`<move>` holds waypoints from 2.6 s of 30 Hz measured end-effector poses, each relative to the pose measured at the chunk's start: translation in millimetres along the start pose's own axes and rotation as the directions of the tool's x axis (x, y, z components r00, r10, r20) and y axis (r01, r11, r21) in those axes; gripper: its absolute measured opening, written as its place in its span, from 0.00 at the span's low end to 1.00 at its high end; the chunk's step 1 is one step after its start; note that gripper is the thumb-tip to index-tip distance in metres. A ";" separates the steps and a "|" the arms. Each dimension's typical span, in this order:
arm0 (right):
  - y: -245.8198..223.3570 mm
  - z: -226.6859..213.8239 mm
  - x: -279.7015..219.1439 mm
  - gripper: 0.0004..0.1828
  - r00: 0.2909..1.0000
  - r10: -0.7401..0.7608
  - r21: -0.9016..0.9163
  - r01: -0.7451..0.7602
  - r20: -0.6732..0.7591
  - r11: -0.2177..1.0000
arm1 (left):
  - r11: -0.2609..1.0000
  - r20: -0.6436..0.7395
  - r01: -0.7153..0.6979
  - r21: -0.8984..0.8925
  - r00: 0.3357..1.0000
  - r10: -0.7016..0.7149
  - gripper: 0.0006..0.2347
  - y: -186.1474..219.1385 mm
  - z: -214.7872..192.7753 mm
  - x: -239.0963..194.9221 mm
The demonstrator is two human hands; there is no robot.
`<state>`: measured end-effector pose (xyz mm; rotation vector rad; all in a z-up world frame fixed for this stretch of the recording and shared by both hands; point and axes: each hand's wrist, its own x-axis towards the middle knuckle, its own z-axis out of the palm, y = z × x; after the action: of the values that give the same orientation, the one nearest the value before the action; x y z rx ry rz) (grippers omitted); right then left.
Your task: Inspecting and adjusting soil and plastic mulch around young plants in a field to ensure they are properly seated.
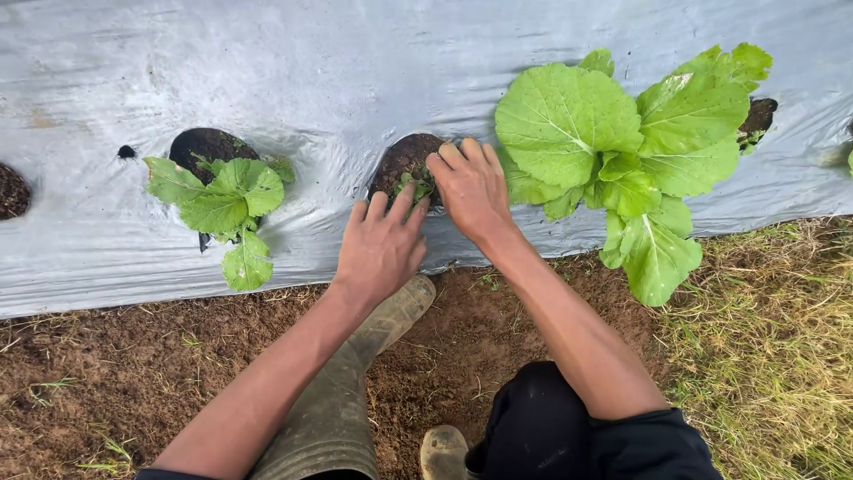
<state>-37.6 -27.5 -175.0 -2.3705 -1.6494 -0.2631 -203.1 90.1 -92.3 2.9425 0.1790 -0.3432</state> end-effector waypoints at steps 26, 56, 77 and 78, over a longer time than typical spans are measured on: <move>6.2 -51.5 -3.8 0.08 0.965 0.153 0.162 -0.189 0.212 0.968 | 0.999 -0.011 -0.032 -0.021 0.999 0.032 0.21 -7.0 -4.9 2.3; -35.8 -169.6 23.3 0.13 0.157 0.032 0.080 -0.655 0.987 0.752 | 0.998 -0.052 -0.059 -0.022 0.997 0.058 0.21 -15.7 1.3 1.7; -0.8 -9.2 -36.5 0.04 0.914 0.340 -0.125 -0.319 0.221 0.940 | 0.999 -0.036 -0.036 -0.039 0.999 0.034 0.20 -10.7 -13.4 -3.5; -0.1 -8.3 -37.1 0.03 0.911 0.345 -0.100 -0.330 0.228 0.939 | 0.998 -0.046 -0.040 -0.043 0.998 0.038 0.20 -10.8 -13.0 -4.0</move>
<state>-50.7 -63.2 -177.5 -2.7719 -1.2977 0.0461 -205.6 102.7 -80.7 2.9073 0.1326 -0.2643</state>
